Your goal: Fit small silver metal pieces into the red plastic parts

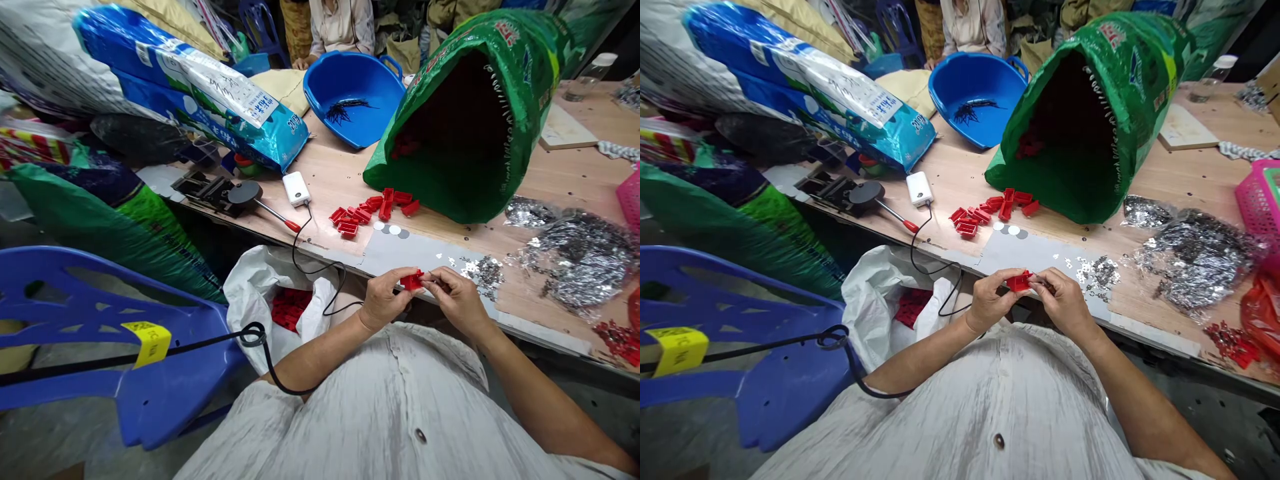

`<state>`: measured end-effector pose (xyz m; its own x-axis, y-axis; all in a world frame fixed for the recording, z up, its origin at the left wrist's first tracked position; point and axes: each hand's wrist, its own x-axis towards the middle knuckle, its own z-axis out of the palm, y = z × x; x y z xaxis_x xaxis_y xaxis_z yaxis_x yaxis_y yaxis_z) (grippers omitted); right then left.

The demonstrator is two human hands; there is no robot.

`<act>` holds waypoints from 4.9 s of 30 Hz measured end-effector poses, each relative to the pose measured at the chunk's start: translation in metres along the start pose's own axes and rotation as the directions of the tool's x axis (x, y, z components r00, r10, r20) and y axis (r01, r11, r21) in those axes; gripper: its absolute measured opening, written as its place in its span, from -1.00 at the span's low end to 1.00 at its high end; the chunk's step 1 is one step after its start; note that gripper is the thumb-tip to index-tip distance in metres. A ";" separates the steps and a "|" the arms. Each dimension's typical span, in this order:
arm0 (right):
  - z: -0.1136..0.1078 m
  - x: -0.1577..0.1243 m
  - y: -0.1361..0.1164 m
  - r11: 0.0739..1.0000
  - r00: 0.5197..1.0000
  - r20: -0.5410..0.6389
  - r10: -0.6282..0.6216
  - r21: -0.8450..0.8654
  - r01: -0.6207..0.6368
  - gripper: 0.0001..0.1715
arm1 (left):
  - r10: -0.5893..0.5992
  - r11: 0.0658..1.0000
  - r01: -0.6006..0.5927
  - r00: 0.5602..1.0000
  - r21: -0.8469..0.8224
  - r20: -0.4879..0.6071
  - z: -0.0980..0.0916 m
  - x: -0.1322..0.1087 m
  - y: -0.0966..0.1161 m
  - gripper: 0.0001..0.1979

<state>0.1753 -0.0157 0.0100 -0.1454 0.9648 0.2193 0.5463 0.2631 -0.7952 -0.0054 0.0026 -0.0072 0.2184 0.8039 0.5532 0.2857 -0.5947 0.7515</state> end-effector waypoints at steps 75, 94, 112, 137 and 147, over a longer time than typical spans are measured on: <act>-0.018 0.033 0.023 0.952 0.927 0.320 0.193 0.168 -0.256 -0.70 | -0.569 0.493 0.557 0.787 -0.668 0.237 0.004 0.001 -0.015 -0.49; 0.000 0.010 0.014 0.901 0.938 0.198 0.286 0.279 -0.333 -0.62 | -0.603 0.378 0.590 0.742 -0.713 0.293 0.011 0.001 -0.009 -0.49; -0.016 0.003 0.002 0.981 0.946 0.279 -0.166 -0.052 0.188 -0.65 | -0.580 0.328 0.646 0.714 -0.689 0.393 0.007 0.005 -0.013 -0.47; -0.024 0.011 0.001 0.892 0.896 0.192 -0.399 -0.147 0.429 -0.76 | -0.413 0.572 0.646 0.759 -0.505 0.503 -0.014 0.040 -0.005 -0.54; -0.030 0.022 -0.006 0.714 0.777 0.408 -0.480 -0.332 0.616 -0.77 | -0.435 0.415 0.769 0.637 -0.486 0.636 -0.017 0.046 0.001 -0.48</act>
<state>0.1933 0.0036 0.0367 -0.7114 0.6250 0.3214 0.5750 0.7805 -0.2452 -0.0106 0.0393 0.0253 0.6087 0.7669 -0.2034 -0.1674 0.3747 0.9119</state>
